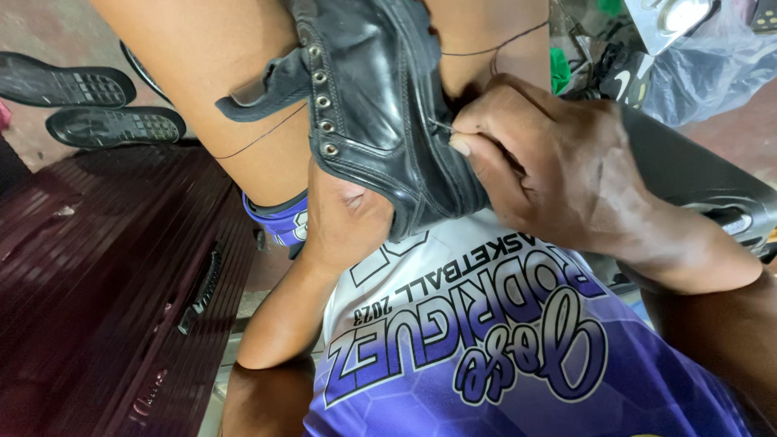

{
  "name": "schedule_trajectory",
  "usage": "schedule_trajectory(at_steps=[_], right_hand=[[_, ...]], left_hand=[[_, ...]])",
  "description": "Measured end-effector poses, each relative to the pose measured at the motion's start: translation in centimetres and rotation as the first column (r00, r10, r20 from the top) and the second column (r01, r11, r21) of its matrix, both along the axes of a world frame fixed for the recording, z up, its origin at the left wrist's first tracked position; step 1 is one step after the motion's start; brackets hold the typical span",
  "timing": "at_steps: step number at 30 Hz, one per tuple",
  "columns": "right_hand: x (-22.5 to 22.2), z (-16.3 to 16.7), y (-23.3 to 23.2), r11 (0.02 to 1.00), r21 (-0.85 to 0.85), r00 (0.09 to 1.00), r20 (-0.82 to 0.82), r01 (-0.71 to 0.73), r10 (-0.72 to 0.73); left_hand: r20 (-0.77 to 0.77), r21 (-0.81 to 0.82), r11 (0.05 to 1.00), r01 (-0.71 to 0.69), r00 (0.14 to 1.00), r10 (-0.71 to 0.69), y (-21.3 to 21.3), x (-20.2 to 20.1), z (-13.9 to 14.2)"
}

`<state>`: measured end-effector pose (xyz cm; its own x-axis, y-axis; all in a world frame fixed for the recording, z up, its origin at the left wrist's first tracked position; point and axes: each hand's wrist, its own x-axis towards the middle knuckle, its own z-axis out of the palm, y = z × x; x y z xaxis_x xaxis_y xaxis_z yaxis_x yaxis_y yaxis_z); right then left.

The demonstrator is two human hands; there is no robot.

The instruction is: The person holds a black leather shoe on their lap and uses a needle and thread to stitch along the side seam. They repeatedly push the needle through the leather, pull the thread tight, and reposition the shoe to continue stitching.

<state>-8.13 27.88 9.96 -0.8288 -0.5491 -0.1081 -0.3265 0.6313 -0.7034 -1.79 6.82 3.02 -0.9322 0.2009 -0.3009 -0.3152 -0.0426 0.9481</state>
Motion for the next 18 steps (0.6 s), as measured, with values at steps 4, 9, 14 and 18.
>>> schedule_trajectory(at_steps=[4, 9, 14, 18], right_hand=[[0.8, -1.6, 0.3, 0.996, -0.087, 0.999, 0.034, 0.024, -0.021], [0.7, -3.3, 1.3, 0.974, -0.220, 0.985, 0.172, 0.063, -0.025], [0.6, -4.0, 1.6, 0.961, -0.272, 0.983, 0.182, 0.049, 0.001], [0.4, -3.4, 1.5, 0.978, -0.204, 0.981, 0.196, 0.034, 0.007]], left_hand=[[-0.055, -0.052, 0.999, 0.013, 0.998, -0.016, -0.4, 0.0, -0.4], [-0.132, -0.141, 0.990, 0.012, 0.991, -0.031, -0.7, 0.4, -1.2], [-0.157, -0.167, 0.986, -0.001, 0.987, -0.025, -0.9, 0.9, -1.8], [-0.158, -0.143, 0.990, 0.013, 0.987, -0.035, -0.9, 0.8, -2.0]])
